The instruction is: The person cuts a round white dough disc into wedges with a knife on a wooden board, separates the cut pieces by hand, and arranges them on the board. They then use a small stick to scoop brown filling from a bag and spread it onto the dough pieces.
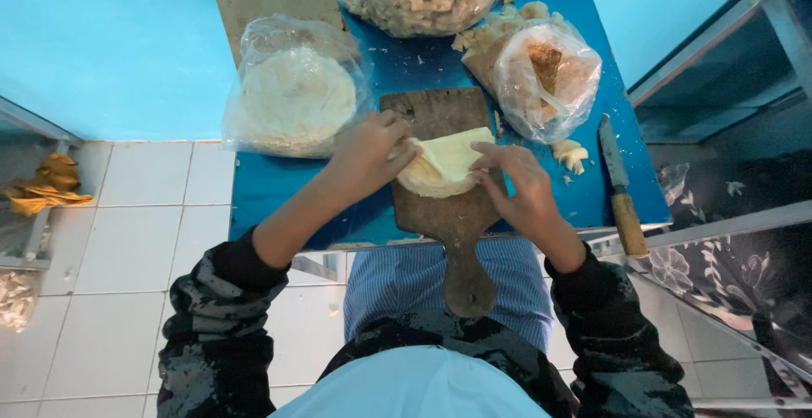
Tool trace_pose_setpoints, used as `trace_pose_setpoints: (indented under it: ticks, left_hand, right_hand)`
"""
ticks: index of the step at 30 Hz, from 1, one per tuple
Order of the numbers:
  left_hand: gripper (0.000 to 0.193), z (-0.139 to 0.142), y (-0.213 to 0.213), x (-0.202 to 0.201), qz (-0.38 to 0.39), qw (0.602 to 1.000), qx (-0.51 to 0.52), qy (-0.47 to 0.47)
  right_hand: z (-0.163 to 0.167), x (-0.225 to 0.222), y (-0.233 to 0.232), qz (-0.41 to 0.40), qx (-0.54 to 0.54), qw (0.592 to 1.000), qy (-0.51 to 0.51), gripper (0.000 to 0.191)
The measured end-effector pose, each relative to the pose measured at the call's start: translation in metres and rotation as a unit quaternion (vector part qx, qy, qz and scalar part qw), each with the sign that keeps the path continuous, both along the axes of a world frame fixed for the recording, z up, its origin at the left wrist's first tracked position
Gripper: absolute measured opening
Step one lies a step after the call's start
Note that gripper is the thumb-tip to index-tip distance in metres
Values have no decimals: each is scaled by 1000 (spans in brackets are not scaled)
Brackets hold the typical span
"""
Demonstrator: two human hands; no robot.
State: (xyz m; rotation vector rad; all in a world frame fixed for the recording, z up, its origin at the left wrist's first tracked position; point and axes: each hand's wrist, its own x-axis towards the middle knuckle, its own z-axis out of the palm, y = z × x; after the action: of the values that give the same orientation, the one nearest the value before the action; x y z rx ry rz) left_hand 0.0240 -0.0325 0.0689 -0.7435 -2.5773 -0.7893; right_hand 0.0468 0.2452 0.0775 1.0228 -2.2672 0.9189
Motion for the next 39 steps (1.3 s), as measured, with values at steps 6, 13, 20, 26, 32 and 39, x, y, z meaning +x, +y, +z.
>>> trace_pose_setpoints:
  ticks: [6, 13, 20, 26, 32, 39]
  left_hand:
    - [21, -5, 10, 3, -36, 996, 79, -3]
    - [22, -4, 13, 1, -21, 995, 92, -42]
    - [26, -10, 22, 1, -3, 998, 58, 11]
    - [14, -15, 13, 1, 35, 996, 65, 44]
    - [21, -9, 7, 9, 54, 997, 40, 44]
    - [17, -11, 18, 6, -21, 984, 178, -12]
  right_hand:
    - [4, 3, -2, -4, 5, 1000, -15, 47]
    - [13, 15, -11, -7, 24, 1000, -2, 52]
    - [12, 20, -37, 0, 26, 999, -45, 72]
    - [-9, 2, -53, -62, -46, 990, -119, 79]
    - [-18, 8, -51, -64, -129, 975, -170, 62]
    - [-14, 10, -52, -36, -121, 987, -95, 66]
